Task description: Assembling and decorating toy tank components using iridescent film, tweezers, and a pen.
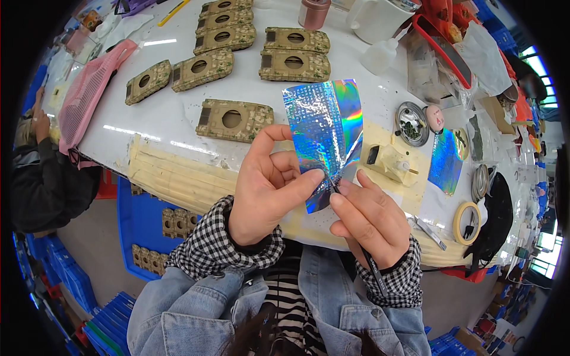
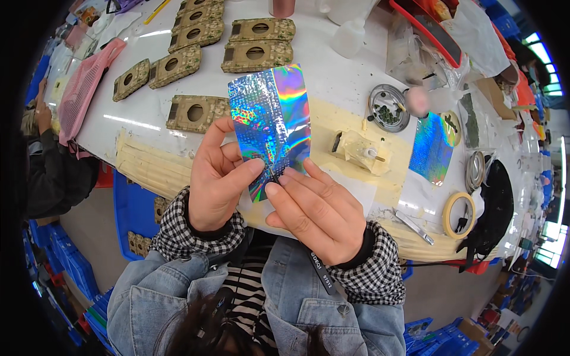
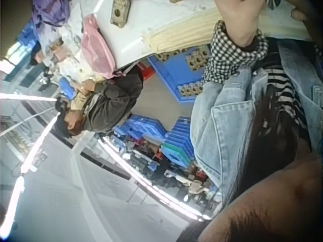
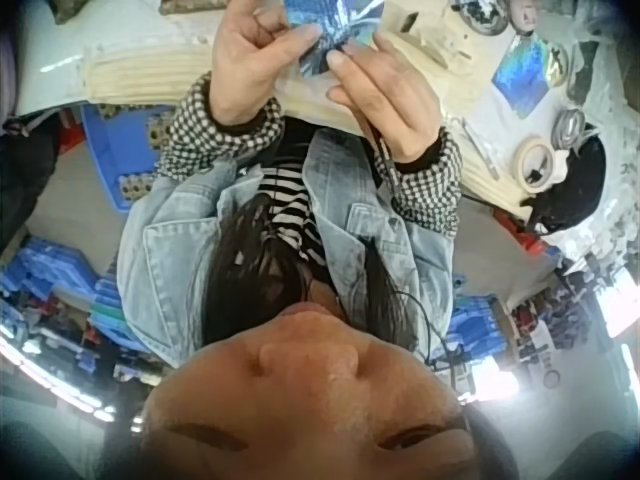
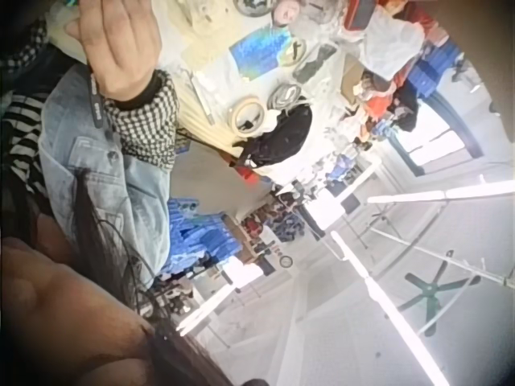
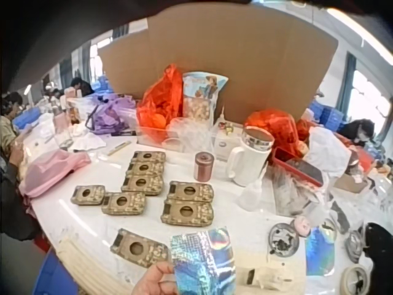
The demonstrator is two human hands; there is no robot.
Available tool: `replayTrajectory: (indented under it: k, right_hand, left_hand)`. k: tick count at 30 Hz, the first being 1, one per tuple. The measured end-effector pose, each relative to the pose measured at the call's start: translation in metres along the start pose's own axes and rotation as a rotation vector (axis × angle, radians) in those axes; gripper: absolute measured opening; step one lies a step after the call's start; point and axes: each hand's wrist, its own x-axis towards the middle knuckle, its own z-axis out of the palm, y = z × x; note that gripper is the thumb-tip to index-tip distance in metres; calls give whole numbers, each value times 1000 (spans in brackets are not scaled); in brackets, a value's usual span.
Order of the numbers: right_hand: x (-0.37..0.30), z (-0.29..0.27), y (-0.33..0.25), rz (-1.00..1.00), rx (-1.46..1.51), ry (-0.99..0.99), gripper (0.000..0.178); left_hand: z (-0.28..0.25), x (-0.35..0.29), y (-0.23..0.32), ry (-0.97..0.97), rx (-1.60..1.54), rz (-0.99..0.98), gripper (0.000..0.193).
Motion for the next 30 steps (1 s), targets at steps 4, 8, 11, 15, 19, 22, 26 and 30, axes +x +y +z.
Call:
replayTrajectory:
  k: [4, 8, 11, 15, 19, 22, 26, 30]
  right_hand:
    - [-1, 0, 0, 16, 31, 3, 34]
    - [-3, 0, 1, 89, 137, 32, 35]
    - [-2, -2, -1, 155, 217, 37, 36]
    - [-3, -3, -3, 217, 289, 47, 35]
    - [-5, -4, -2, 248, 344, 54, 35]
    - [-8, -2, 0, 278, 393, 67, 35]
    - [-7, -5, -2, 305, 389, 49, 36]
    - [-7, -5, -2, 275, 324, 31, 39]
  left_hand:
    - [-1, 0, 0, -3, 10, 1, 48]
    - [1, 0, 0, -11, -4, 6, 49]
    - [-1, 0, -1, -27, -7, 10, 49]
    - [-1, 0, -1, -30, -9, 8, 49]
    - [-2, 1, -4, -38, -14, 12, 50]
    - [-1, 0, -2, -37, -7, 10, 50]
    - [-1, 0, 0, -40, 1, 8, 49]
    - [0, 0, -1, -38, -10, 9, 49]
